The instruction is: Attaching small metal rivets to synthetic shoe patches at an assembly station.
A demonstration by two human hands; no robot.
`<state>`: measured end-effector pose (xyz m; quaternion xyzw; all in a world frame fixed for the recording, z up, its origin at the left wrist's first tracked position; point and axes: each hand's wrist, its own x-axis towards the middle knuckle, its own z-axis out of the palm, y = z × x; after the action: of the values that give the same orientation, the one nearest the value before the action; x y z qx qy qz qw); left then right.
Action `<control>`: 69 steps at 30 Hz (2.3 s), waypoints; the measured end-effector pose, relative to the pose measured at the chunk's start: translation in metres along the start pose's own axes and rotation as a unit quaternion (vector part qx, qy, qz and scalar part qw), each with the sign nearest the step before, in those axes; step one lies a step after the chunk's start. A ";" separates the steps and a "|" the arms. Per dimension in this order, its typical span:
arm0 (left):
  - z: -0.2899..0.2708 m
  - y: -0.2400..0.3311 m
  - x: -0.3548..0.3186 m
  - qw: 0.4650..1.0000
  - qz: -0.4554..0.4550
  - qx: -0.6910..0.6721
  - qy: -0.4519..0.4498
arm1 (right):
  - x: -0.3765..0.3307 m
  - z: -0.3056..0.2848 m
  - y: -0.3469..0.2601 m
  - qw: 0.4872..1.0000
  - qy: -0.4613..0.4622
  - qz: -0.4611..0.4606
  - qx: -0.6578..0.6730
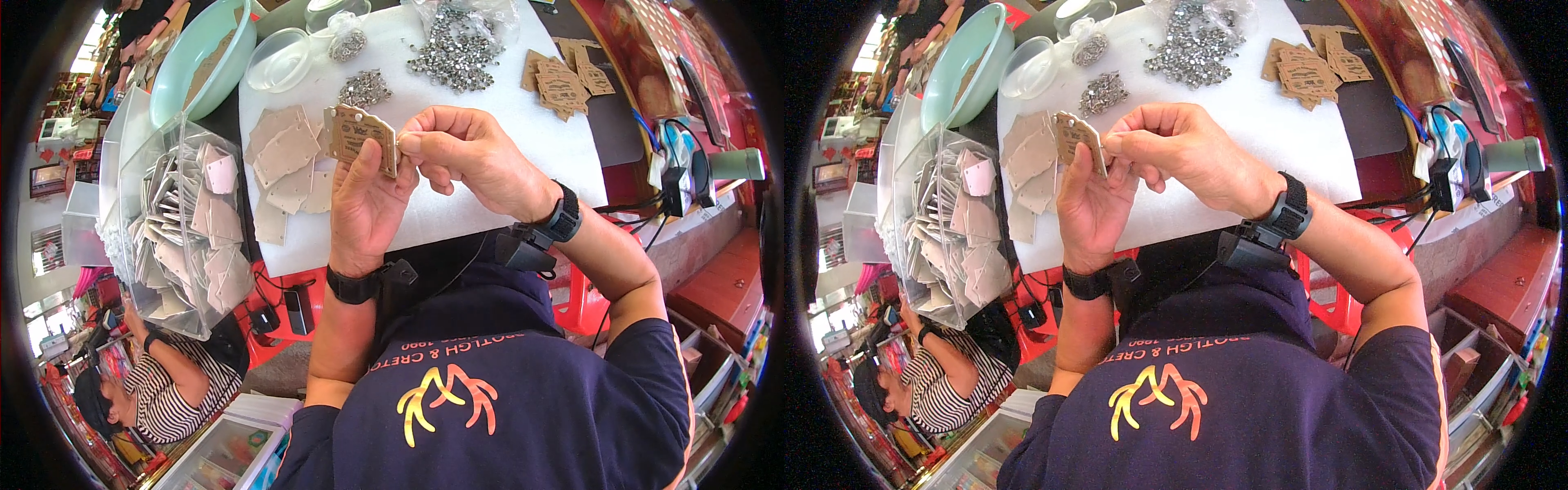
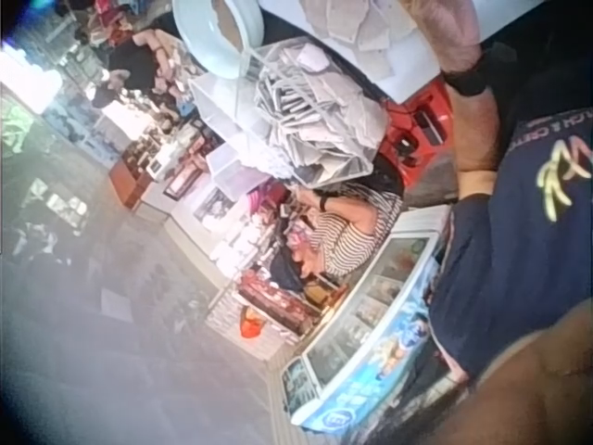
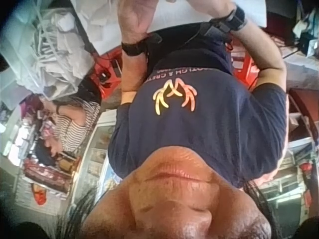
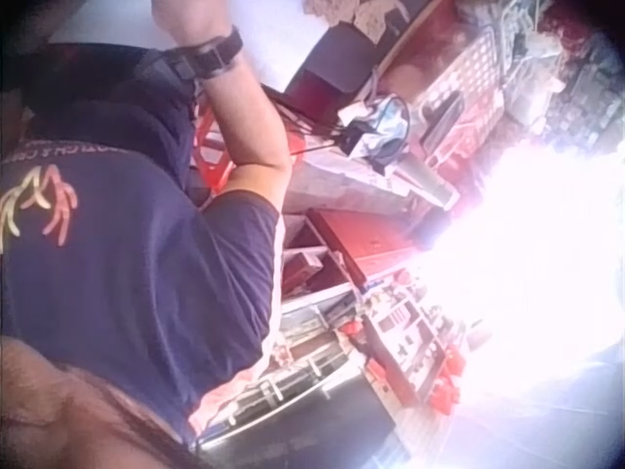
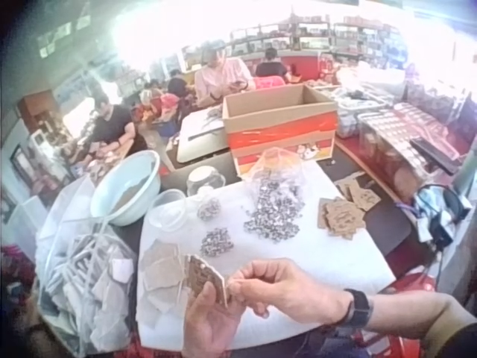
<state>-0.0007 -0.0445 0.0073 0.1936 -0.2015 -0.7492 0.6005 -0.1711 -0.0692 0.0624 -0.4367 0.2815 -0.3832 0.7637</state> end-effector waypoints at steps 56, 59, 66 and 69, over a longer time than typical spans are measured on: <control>0.026 -0.006 -0.013 0.918 0.182 0.319 0.152 | 0.007 -0.004 0.026 0.970 0.121 -0.033 -0.207; 0.023 -0.006 -0.015 0.929 0.156 0.308 0.133 | 0.006 -0.010 0.020 0.975 0.082 0.024 -0.204; 0.013 -0.010 -0.019 0.953 0.114 0.258 0.107 | 0.005 -0.037 -0.012 0.909 0.020 0.018 -0.416; 0.008 -0.011 -0.019 0.955 0.103 0.259 0.100 | 0.013 -0.068 -0.027 0.810 0.057 -0.094 -0.576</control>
<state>-0.0099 -0.0233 0.0088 0.3944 -0.3460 -0.5826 0.6207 -0.2251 -0.1197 0.0538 -0.7984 0.4514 -0.2444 0.3147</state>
